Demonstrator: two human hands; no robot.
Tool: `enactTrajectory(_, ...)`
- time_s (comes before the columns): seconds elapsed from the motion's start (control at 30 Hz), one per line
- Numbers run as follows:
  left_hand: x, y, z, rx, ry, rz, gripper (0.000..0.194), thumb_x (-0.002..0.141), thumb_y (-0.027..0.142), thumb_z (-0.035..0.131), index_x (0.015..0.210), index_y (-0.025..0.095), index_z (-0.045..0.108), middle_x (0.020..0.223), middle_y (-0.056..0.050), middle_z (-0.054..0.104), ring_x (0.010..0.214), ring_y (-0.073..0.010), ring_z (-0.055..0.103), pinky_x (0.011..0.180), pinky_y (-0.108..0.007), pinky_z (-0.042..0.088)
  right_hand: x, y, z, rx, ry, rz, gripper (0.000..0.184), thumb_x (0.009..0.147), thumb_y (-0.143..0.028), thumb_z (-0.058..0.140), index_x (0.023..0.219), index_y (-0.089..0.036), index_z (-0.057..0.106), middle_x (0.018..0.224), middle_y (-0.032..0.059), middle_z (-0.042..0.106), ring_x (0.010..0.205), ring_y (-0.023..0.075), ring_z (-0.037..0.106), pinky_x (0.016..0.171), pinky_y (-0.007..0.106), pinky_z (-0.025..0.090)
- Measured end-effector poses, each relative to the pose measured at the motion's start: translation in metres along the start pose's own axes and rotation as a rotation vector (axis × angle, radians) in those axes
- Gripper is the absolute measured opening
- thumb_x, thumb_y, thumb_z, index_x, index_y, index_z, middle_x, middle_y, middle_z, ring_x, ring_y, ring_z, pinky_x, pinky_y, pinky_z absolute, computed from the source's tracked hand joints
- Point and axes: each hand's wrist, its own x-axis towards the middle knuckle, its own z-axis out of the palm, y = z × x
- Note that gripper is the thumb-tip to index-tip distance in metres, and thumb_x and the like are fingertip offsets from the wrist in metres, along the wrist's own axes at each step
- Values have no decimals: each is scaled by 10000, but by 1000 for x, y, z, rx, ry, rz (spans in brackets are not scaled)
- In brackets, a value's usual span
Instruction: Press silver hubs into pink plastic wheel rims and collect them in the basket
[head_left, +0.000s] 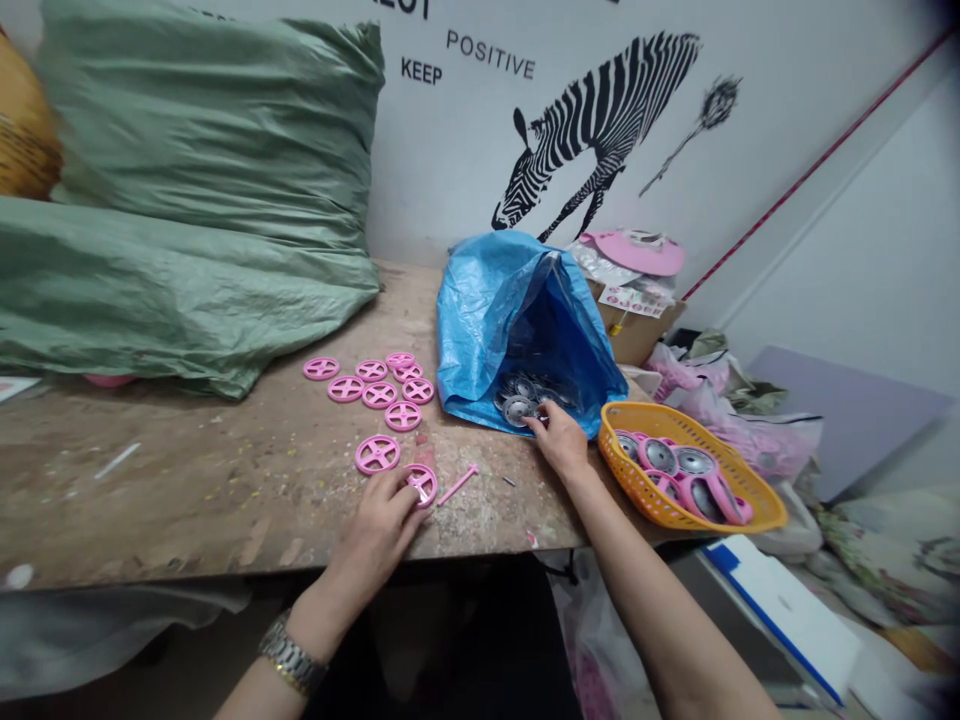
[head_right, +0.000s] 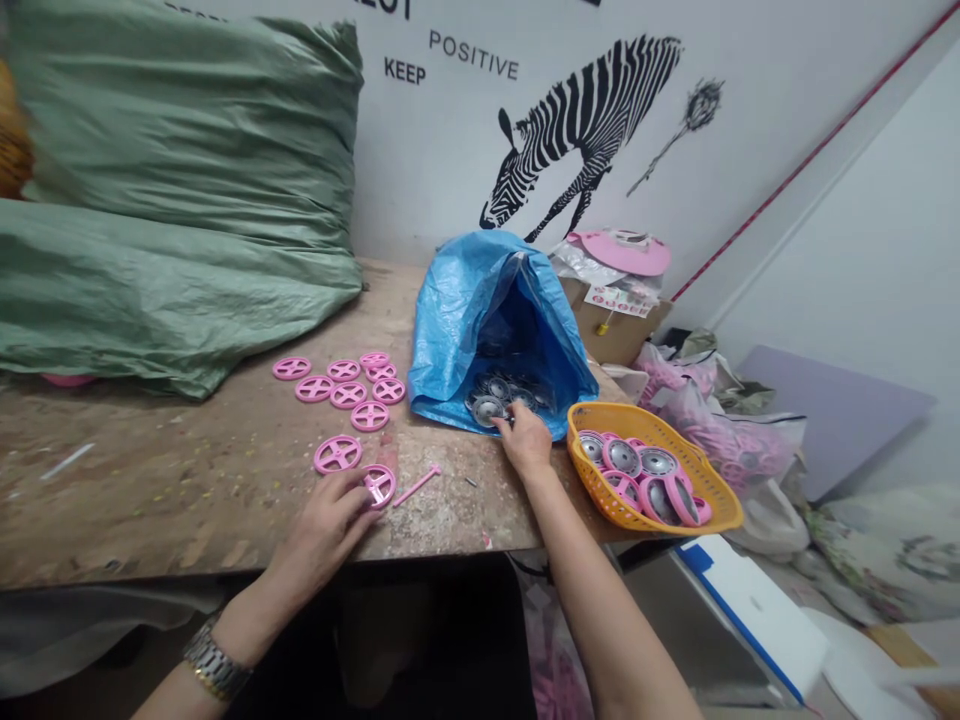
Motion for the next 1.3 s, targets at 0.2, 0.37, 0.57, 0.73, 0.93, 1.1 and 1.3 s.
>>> enactTrajectory(0.2,1,4,10,115,42,-109,263,903,341,594,1108,177,614,1202,-144,590,1129,-312,542,949,-489,514,8,-11,-5,-43,-17,29,455,883,-568,596,1144,-195,604,1123,102,669,1054,257,603,810,321,421)
enactTrajectory(0.37,3,6,19,255,47,-161,431,881,379,618,1253,167,567,1215,-162,580,1124,-336,540,934,-494,511,18,-20,-4,-10,-51,64,398,855,-543,636,1077,-212,624,1134,109,656,1074,268,583,804,334,418)
enactTrajectory(0.57,6,6,20,304,12,-148,372,907,330,571,1230,146,587,1176,-181,602,1087,-333,550,927,-489,507,17,-16,4,117,-30,100,269,836,-462,650,922,-208,627,936,61,695,876,227,616,713,299,396)
enactTrajectory(0.73,6,5,18,247,22,-143,495,889,299,584,1334,101,500,1179,-196,601,1110,-350,536,930,-516,501,16,-9,2,282,-6,122,226,847,-435,597,886,-224,668,841,20,715,784,197,631,695,275,415)
enactTrajectory(0.93,2,-3,16,177,66,-109,473,887,327,588,1295,110,489,1181,-186,609,1084,-331,576,943,-497,503,18,1,-2,439,67,179,272,832,-457,569,862,-212,682,845,39,730,797,209,646,724,287,445)
enactTrajectory(1.1,2,-2,10,107,119,-110,511,891,359,592,1319,130,430,1145,-161,631,1029,-298,635,883,-455,544,14,8,0,536,126,243,287,779,-508,588,754,-224,620,681,19,662,723,222,627,708,309,427)
enactTrajectory(1.3,1,1,11,-26,201,-134,529,878,352,640,1313,177,395,1202,-148,606,1072,-279,642,899,-434,552,11,4,-7,794,86,357,402,659,-609,627,755,-227,547,657,12,611,612,206,604,612,314,424)
